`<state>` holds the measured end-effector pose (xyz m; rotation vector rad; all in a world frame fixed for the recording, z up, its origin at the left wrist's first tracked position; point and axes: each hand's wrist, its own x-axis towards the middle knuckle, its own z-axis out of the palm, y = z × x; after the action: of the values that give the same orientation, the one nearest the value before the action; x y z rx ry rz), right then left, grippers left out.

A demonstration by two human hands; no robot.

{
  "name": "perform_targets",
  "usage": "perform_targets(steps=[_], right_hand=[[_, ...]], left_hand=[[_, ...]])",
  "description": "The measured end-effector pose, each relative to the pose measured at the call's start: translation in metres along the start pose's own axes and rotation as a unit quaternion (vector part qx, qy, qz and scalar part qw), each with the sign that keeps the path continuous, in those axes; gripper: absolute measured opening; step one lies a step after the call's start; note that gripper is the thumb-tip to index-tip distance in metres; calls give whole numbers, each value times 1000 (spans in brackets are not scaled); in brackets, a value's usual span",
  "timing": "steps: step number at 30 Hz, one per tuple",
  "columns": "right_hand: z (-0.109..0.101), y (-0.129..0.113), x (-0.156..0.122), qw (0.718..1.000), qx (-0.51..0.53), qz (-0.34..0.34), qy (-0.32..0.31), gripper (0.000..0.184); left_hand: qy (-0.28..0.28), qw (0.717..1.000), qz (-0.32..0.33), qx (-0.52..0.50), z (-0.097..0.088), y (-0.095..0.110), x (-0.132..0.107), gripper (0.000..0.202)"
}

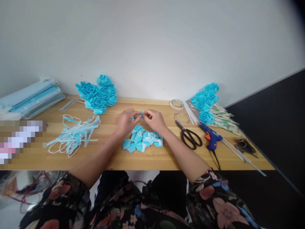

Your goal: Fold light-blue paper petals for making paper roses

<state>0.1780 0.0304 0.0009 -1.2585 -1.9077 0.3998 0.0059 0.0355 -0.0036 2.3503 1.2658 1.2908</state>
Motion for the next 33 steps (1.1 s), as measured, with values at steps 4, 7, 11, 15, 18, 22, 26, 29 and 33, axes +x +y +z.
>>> perform_targets(steps=[4,7,11,15,18,22,26,29,33], right_hand=[[0,-1,-1,1000,-8,-18,1,9],[1,-1,-1,999,-20,-25,7,9],[1,-1,0,999,-33,-28,7,9],[1,-1,0,999,-31,-39,5,9],[0,-1,-1,999,-31,-39,7,10],[-2,-2,-1,999,-21,-23,9,10],[-5,3,2,998,56,32,17,14],[-8,9,6,991,116,55,25,19],[-9,12,9,984,158,76,32,23]], left_hand=[[3,1000,-14,-3,-2,2,0,18],[3,999,-32,-25,-2,3,1,19],[6,996,-66,-57,-1,2,1,20],[10,992,-96,-80,-3,2,3,21],[9,991,-105,-83,-4,4,3,20],[13,987,-132,-92,-4,5,3,18],[75,972,-195,-107,-20,3,13,19],[127,975,-171,-63,-62,2,25,19],[80,984,-138,81,-137,-5,19,20]])
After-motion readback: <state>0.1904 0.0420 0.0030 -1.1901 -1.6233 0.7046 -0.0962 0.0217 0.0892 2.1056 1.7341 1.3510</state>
